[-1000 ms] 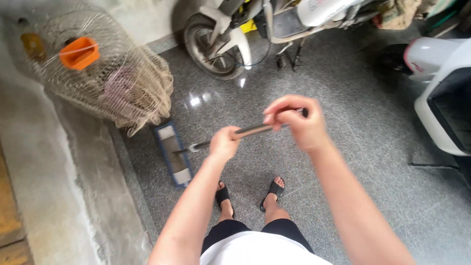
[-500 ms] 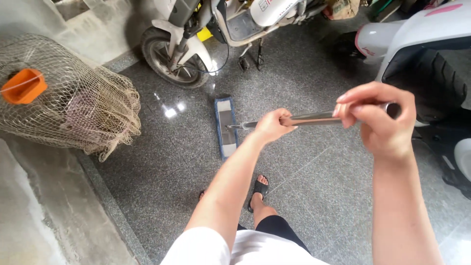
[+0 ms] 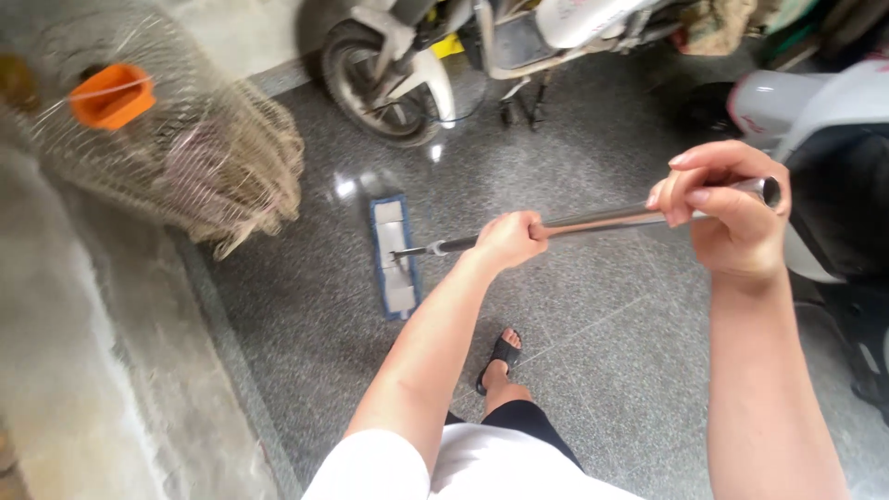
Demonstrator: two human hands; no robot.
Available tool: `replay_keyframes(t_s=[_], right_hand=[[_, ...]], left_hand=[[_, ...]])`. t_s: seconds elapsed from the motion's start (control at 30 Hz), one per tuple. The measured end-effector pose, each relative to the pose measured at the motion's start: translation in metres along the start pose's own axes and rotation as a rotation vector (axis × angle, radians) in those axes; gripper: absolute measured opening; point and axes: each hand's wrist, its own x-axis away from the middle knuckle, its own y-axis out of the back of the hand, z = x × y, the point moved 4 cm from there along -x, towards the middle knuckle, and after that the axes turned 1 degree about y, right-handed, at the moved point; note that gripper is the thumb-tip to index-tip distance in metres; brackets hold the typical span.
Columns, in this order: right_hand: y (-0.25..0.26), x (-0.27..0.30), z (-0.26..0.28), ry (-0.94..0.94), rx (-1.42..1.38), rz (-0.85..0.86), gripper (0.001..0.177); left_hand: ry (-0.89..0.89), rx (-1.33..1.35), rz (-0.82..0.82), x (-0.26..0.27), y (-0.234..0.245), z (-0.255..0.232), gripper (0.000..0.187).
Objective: The person assembles a mop by inserting a metal pole into the mop head and tightening the connection. The person then moves the assembled mop across the floor.
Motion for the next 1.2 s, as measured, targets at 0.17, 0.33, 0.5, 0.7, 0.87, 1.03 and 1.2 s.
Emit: replay_keyframes(t_s=[0.17,0.33,0.5,0.7,0.87,1.03,1.2], right_hand=[[-0.074,-0.021,-0.051,-0.041,-0.131,0.081,0.033],[-0.151,-0.038,-0.122,-0.011,-0.179,0.097,0.034],[-0.234,-0.029,-0.161,-0.185,-0.278,0.209,0.033],[-0.261,-0.005,-0.156,-0.235,-0.318,0.206,0.02],[-0.208,0.004,-0.154,-0.246,-0.243,0.167,0.018],[-0.131,0.004,-0.124,-0.208,-0.217,0.172,0.017],[-0.031,-0.006,-0.067,-0.14,-0.031,0.101,0.02]], left_hand=[[0.106,0.024,-0.143,0.042,0.041,0.094,0.014],[0.343,-0.004,-0.089,0.098,0.089,0.178,0.026],[0.528,-0.031,-0.127,0.152,0.111,0.259,0.023],[0.595,0.026,-0.187,0.187,0.101,0.297,0.021],[0.636,-0.064,-0.17,0.159,0.062,0.285,0.022],[0.606,-0.044,-0.255,0.12,0.023,0.21,0.011],[0.465,0.0,-0.214,0.045,-0.029,0.112,0.015]])
